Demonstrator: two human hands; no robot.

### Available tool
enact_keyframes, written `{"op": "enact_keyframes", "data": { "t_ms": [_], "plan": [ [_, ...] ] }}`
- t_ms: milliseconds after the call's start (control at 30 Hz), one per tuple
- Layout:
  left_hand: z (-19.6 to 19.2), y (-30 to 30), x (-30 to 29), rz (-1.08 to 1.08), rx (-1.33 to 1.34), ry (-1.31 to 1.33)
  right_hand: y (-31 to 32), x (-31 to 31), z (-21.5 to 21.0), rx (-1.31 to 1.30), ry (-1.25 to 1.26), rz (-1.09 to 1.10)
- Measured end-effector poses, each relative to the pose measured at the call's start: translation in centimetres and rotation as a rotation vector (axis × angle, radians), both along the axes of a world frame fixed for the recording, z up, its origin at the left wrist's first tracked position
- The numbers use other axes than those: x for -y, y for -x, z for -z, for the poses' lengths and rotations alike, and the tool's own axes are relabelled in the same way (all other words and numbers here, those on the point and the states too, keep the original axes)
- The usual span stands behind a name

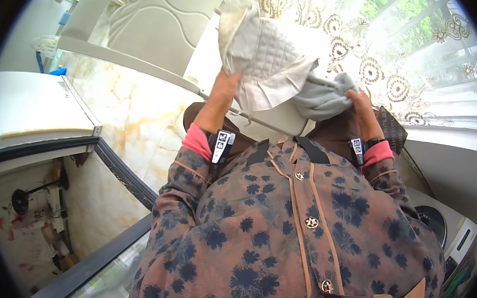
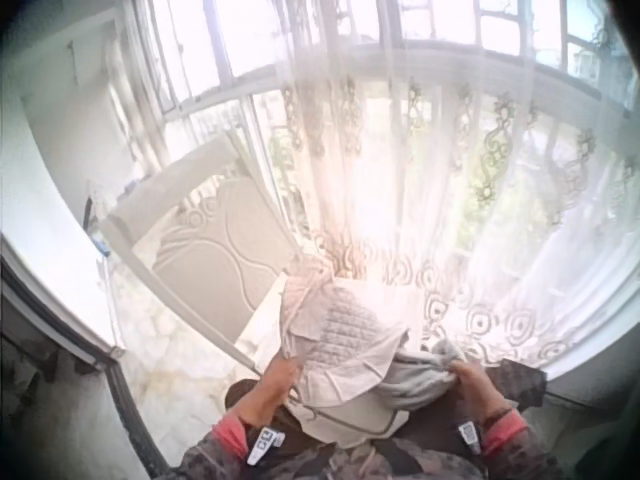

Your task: The person wipes a white chair with a cloth, then removes a quilted seat cushion and wipes the chair seat. The person then wipes the window frame and glass.

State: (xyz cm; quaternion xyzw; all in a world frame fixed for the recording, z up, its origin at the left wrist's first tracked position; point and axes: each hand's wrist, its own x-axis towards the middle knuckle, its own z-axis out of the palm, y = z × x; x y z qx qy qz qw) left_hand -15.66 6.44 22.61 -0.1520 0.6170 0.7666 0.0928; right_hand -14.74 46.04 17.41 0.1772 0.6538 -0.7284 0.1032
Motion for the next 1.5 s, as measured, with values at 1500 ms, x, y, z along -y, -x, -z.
{"op": "enact_keyframes", "data": {
  "t_ms": [1500],
  "plan": [
    [-23.5, 0.7, -2.0, -0.039, -0.627, 0.461, 9.1, 6.4, 1.8, -0.45, -1.124, -0.211]
  ]
}}
